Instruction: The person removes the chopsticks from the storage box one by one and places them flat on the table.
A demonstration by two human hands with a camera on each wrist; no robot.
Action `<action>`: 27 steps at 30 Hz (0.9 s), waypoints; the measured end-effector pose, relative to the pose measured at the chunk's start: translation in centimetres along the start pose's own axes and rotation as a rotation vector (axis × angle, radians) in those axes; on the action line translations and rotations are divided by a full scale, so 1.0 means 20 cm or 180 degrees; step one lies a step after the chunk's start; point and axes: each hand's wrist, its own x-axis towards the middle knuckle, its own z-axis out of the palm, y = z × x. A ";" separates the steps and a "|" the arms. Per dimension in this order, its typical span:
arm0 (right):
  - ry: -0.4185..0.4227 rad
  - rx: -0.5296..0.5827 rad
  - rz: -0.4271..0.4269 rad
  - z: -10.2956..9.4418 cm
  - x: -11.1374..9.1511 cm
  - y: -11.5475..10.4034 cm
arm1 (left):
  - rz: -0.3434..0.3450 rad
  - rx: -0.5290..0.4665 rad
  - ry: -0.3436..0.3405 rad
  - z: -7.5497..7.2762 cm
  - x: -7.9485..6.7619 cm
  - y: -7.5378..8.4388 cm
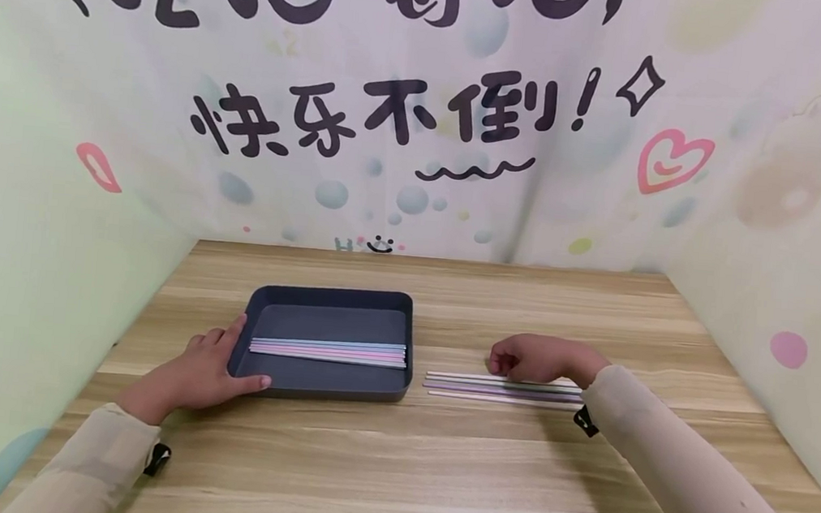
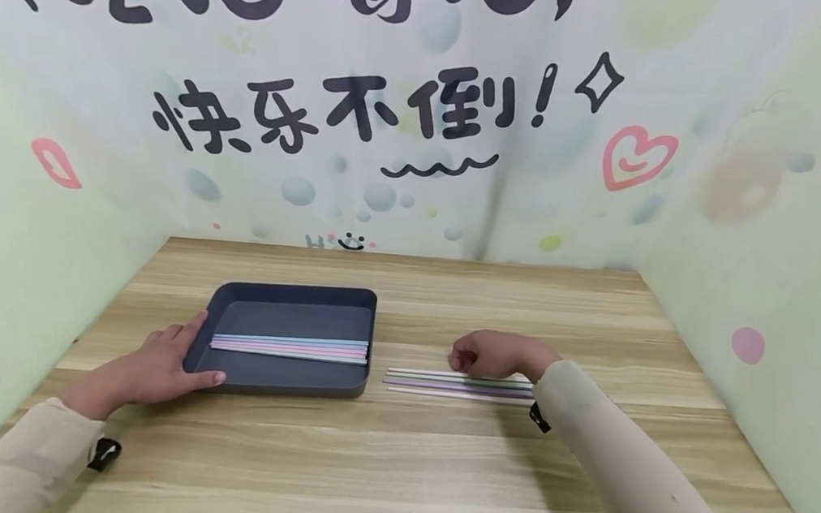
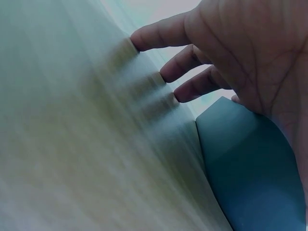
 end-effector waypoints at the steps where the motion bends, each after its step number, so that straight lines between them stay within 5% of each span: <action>1: 0.0007 0.0006 -0.0013 0.00 0.00 0.00 | -0.0005 -0.0007 -0.0002 0.00 0.00 0.00; 16: -0.0023 0.0063 0.0082 -0.02 0.02 0.01 | -0.0015 -0.0014 -0.0023 -0.01 0.00 0.00; 27: -0.0314 0.0520 0.0296 -0.06 0.03 0.01 | -0.0021 0.0002 -0.0041 -0.02 -0.01 0.01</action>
